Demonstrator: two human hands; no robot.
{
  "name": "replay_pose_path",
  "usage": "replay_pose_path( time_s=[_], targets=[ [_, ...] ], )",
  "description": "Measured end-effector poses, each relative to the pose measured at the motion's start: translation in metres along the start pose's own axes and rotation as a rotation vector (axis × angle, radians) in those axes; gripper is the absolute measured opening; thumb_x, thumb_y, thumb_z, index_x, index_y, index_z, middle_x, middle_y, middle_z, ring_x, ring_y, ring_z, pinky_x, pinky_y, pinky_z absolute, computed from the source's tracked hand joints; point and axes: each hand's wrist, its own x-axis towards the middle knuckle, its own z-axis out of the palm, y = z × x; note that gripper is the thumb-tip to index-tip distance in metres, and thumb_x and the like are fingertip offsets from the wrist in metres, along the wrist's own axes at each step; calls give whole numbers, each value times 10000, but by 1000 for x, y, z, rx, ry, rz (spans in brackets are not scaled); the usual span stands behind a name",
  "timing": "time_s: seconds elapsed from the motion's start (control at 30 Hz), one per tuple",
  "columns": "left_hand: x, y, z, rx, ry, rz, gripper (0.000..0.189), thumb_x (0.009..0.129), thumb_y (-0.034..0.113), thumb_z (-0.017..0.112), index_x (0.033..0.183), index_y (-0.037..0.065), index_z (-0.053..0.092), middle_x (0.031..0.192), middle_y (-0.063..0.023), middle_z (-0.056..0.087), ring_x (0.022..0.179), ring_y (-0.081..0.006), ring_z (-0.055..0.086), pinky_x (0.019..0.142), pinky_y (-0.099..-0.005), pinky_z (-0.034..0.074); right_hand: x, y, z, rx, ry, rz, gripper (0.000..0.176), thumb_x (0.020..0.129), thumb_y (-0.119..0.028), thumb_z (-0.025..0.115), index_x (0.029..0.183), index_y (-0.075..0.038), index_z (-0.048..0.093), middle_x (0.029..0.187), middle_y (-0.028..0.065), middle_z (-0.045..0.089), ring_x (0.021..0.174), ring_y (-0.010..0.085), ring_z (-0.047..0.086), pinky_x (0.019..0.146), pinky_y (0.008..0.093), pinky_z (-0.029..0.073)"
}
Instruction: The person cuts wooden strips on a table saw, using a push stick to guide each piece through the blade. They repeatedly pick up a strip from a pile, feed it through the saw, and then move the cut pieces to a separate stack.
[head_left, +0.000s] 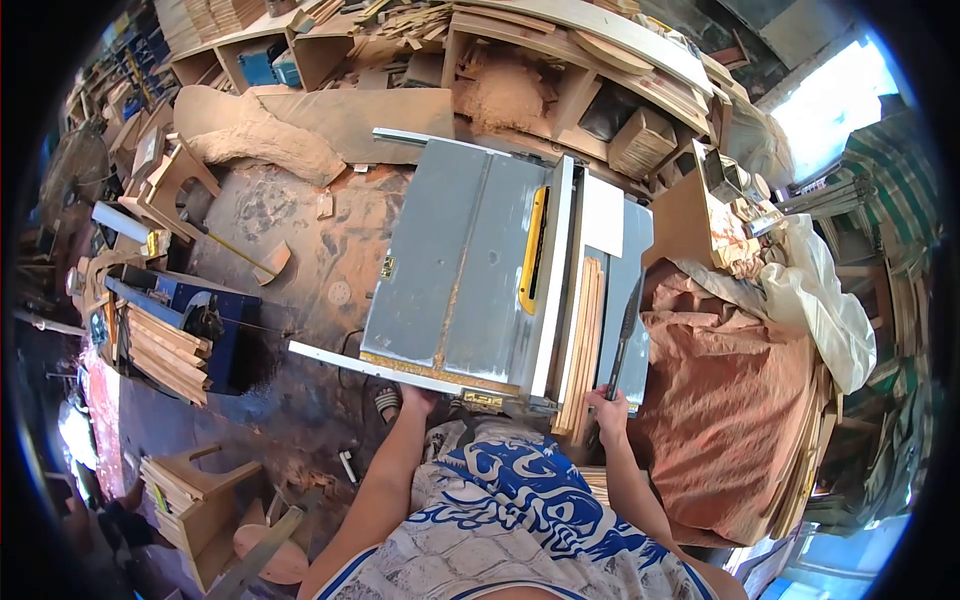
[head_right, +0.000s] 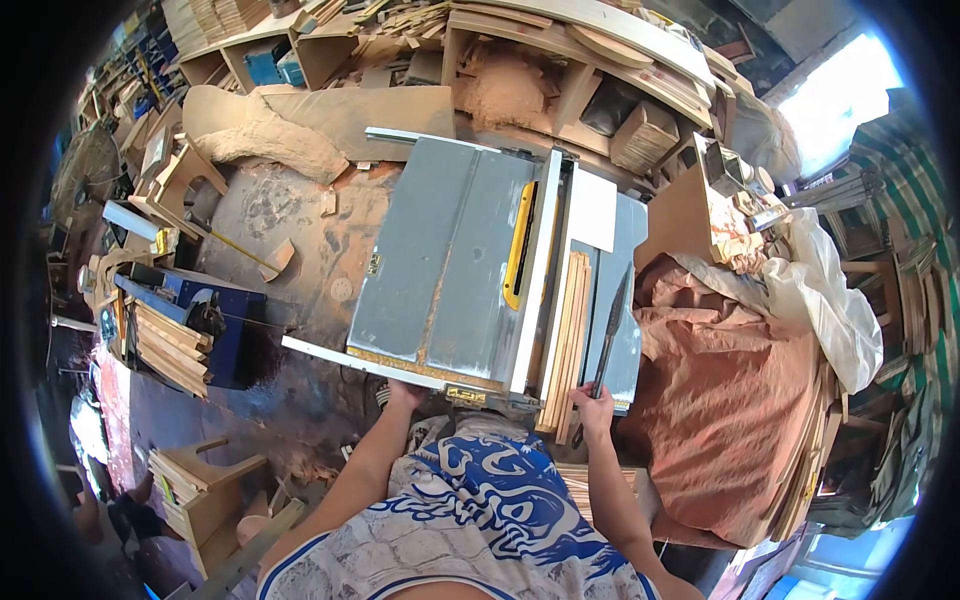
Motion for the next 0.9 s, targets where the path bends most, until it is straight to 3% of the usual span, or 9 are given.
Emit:
replay_pose_path(
  time_s=[0.23, 0.33, 0.47, 0.57, 0.67, 0.73, 0.8, 0.87, 0.9],
  targets=[
    [-29, 3, 41, -42, -97, -26, 732, 1001, 676, 397, 1463, 137, 578, 1411, -119, 636, 1281, -353, 613, 1096, -584, 500, -22, -16, -3, 496, -49, 166, 299, 828, 88, 692, 946, -150, 555, 721, -28, 586, 549, 89, 517, 473, 256, 373],
    [-15, 1, 43, -37, -136, -38, 714, 1018, 655, 367, 1458, 133, 578, 1462, -136, 603, 1323, -375, 593, 1121, -602, 481, -39, -14, -7, 534, 5, 123, 303, 827, 89, 697, 954, -148, 558, 723, -25, 591, 553, 90, 525, 476, 256, 384],
    [12, 0, 35, 25, -381, -150, 520, 1096, 464, 372, 1428, 130, 593, 1418, -136, 631, 1299, -366, 608, 1106, -609, 493, -81, -11, -7, 418, 132, 8, 295, 839, 73, 733, 953, -141, 566, 790, -31, 614, 586, 54, 531, 494, 231, 397],
    [45, 0, 13, 90, -442, -224, 607, 1068, 574, 374, 1457, 149, 566, 1460, -130, 592, 1327, -380, 575, 1117, -616, 476, -126, -16, 7, 408, 149, -4, 287, 852, 63, 743, 977, -132, 573, 837, -19, 638, 619, 61, 556, 523, 228, 415],
    [-6, 7, 30, 45, -220, -225, 526, 1081, 489, 407, 1399, 121, 607, 1368, -111, 659, 1250, -326, 636, 1101, -567, 503, -169, -23, 28, 411, 132, 22, 279, 863, 47, 748, 1003, -122, 575, 888, -3, 665, 657, 70, 589, 555, 229, 437],
    [-41, 8, 22, 543, 143, -296, 496, 1077, 448, 446, 1405, 113, 608, 1385, -107, 655, 1256, -318, 634, 1114, -525, 493, -203, -35, 47, 367, 90, -6, 278, 866, 35, 756, 997, -118, 565, 889, -14, 653, 685, 68, 583, 582, 240, 447],
    [-55, 10, -5, 1186, -157, -645, 494, 1083, 421, 481, 1449, 103, 575, 1370, -99, 673, 1229, -289, 651, 1103, -478, 491, -231, -40, 70, 381, 91, -36, 303, 845, 47, 776, 1007, -100, 567, 915, -17, 644, 797, 70, 583, 712, 242, 479],
    [-98, 9, -3, 1633, -770, -694, 494, 1090, 427, 532, 1441, 85, 589, 1307, -83, 701, 1150, -231, 682, 1015, -413, 535, -248, -11, 92, 318, 119, -72, 311, 838, 55, 781, 1010, -87, 565, 919, -17, 635, 827, 74, 583, 758, 236, 483],
    [-140, 11, 24, 1583, -918, -520, 483, 1089, 431, 560, 1436, 97, 599, 1218, -47, 699, 1052, -161, 679, 877, -356, 551, -262, -19, 105, 247, 130, -36, 297, 850, 49, 777, 1011, -74, 560, 905, -19, 623, 829, 80, 584, 763, 239, 487]
  ],
)
